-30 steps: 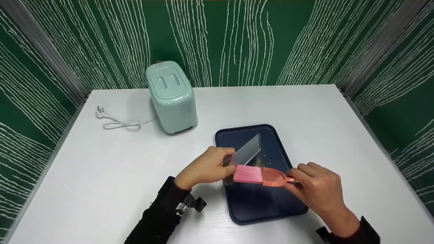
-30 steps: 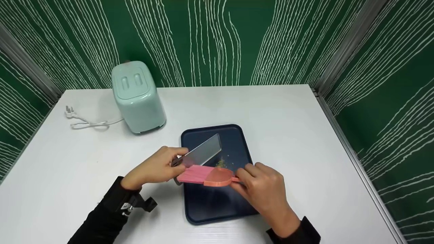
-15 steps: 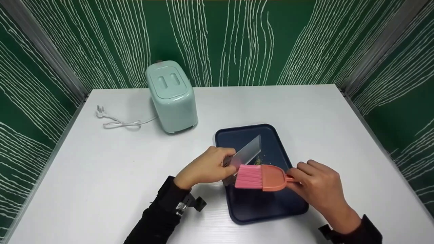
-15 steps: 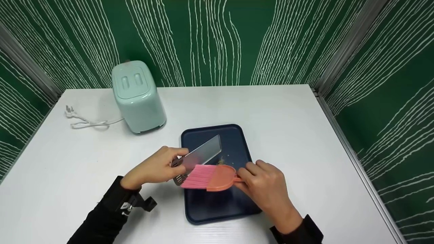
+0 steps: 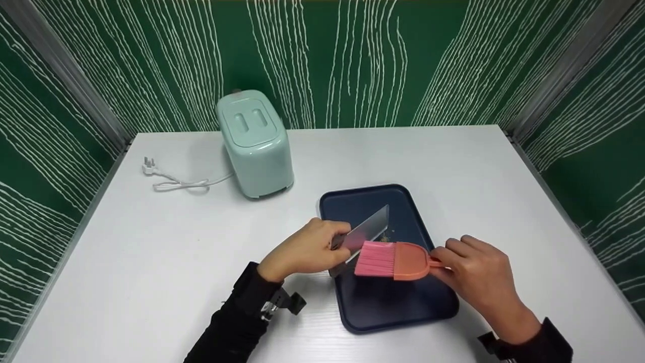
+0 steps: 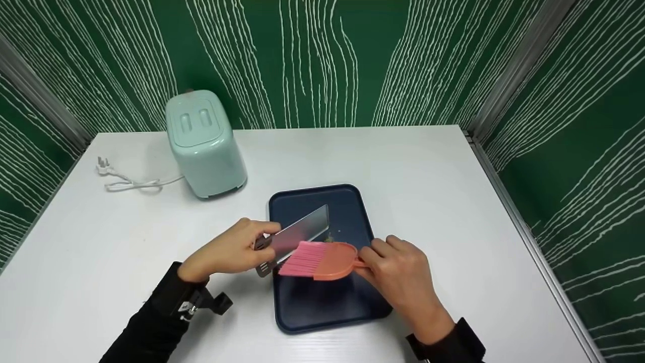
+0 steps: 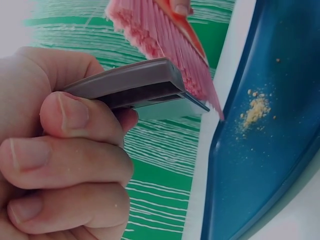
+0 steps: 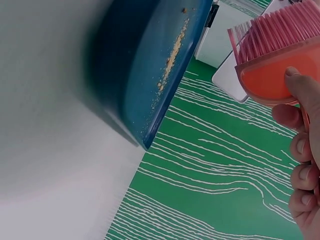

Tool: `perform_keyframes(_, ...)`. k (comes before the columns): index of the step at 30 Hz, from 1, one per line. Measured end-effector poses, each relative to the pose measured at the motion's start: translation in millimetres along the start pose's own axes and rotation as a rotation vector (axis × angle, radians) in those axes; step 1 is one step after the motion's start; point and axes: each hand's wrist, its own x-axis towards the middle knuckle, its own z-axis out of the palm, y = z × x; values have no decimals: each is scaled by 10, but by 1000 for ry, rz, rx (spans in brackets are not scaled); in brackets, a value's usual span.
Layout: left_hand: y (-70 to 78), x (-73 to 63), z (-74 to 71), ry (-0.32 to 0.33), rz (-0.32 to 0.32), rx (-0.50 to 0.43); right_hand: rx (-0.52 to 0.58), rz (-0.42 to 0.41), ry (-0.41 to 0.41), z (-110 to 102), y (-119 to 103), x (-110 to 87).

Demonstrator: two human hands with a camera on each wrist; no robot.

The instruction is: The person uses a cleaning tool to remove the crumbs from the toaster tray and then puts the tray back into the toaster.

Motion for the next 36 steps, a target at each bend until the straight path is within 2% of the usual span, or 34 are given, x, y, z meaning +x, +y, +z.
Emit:
perform_keyframes(14,16,-35,-19,7,60,35,-3,36,2,34,101,-67)
perform_keyframes(25,105,-73,-17,29,102,108,-46,78,-34,22,159,-116)
perform_keyframes(36,175,-115,-13,40,147,185,-48,102,-28,20,184,-139)
